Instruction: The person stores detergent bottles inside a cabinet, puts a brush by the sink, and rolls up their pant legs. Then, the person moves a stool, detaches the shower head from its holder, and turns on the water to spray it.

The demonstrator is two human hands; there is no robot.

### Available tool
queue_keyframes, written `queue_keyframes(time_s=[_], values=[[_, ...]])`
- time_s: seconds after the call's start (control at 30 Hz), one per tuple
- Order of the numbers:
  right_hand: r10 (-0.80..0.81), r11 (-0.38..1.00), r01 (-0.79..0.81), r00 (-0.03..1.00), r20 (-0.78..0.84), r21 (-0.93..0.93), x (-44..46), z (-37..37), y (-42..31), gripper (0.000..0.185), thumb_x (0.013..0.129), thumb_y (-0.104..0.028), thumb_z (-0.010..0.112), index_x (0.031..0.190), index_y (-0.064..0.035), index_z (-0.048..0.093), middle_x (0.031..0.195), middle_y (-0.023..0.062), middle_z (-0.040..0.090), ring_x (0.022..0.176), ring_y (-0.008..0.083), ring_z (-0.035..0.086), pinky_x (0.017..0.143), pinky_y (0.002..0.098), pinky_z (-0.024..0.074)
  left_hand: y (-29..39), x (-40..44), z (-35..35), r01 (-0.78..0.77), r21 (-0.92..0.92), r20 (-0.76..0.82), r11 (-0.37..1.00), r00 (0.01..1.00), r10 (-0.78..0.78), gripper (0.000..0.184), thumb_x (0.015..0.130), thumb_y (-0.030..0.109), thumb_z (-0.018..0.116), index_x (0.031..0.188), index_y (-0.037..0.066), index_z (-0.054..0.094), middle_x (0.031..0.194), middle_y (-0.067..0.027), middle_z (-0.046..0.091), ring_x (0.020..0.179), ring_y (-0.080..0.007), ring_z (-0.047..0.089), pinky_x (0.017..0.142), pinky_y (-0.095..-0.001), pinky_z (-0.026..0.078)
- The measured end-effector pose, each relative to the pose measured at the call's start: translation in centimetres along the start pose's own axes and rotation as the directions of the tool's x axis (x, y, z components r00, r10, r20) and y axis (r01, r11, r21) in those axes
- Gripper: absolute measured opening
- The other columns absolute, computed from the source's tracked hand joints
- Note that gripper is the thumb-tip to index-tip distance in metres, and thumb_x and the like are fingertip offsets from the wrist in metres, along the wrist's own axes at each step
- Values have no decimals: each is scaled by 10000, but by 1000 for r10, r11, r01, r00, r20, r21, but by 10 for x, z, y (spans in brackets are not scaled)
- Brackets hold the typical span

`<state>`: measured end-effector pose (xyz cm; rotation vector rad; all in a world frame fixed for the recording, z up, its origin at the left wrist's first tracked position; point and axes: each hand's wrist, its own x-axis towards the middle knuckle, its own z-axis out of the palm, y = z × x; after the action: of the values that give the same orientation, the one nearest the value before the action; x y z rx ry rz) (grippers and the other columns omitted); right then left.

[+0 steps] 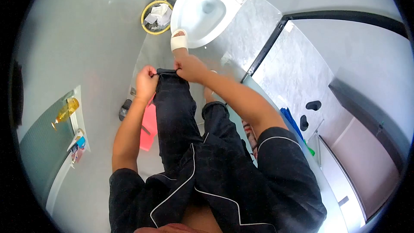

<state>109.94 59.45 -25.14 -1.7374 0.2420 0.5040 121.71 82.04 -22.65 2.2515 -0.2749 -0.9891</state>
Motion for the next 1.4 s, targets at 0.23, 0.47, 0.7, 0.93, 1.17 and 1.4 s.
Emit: queue_keyframes(time_s=[0.23, 0.47, 0.7, 0.93, 1.17, 1.4], values=[[-5, 994, 30, 972, -236, 103, -113, 27, -67, 396, 772, 9, 649, 1161, -55, 609, 889, 111, 610, 835, 292, 633, 791, 387, 531, 29, -116, -16, -229, 235, -171, 945, 947, 272, 363, 738, -111, 717, 1056, 34, 620, 873, -83, 621, 834, -237, 625, 762, -339, 511], [66, 924, 45, 959, -274, 380, -102, 79, 12, 329, 789, -22, 671, 1097, -35, 557, 962, 83, 595, 860, 211, 595, 778, 341, 518, -32, -111, -7, 65, -406, 94, 911, 995, -29, 328, 793, -164, 657, 1029, 32, 541, 891, -2, 610, 844, -93, 592, 755, -244, 485], [-60, 981, 100, 971, -231, 167, -142, 75, -55, 145, 897, -125, 647, 983, -62, 548, 765, 60, 597, 691, 188, 579, 655, 337, 480, -41, -160, -22, -112, -230, -450, 967, 893, -4, 217, 797, -131, 585, 857, 56, 493, 768, 14, 482, 697, -72, 441, 628, -233, 391], [-128, 984, 140, 986, 105, -108, -135, 79, -60, 216, 933, -195, 667, 1089, -45, 672, 905, 112, 707, 870, 249, 688, 786, 359, 533, -112, -220, -51, 109, -265, -29, 958, 992, -121, 233, 886, 106, 755, 1062, 11, 635, 881, -39, 657, 794, -125, 613, 759, -278, 523], [83, 997, -73, 917, -390, 39, -104, 51, -13, 132, 965, -97, 621, 1060, -8, 642, 812, 60, 652, 690, 135, 636, 612, 291, 524, -176, -261, -87, 203, -20, -262, 979, 944, -201, 459, 864, 298, 760, 1174, -19, 644, 972, -126, 683, 921, -260, 663, 846, -379, 533], [198, 980, -197, 980, -19, 31, -18, 126, -111, 124, 984, -118, 614, 1075, -35, 623, 849, 20, 628, 705, 119, 617, 648, 271, 514, -238, -313, -125, 168, -405, -389, 899, 858, -336, 526, 864, 312, 750, 1249, -18, 612, 1071, -175, 693, 1005, -302, 677, 869, -401, 533]])
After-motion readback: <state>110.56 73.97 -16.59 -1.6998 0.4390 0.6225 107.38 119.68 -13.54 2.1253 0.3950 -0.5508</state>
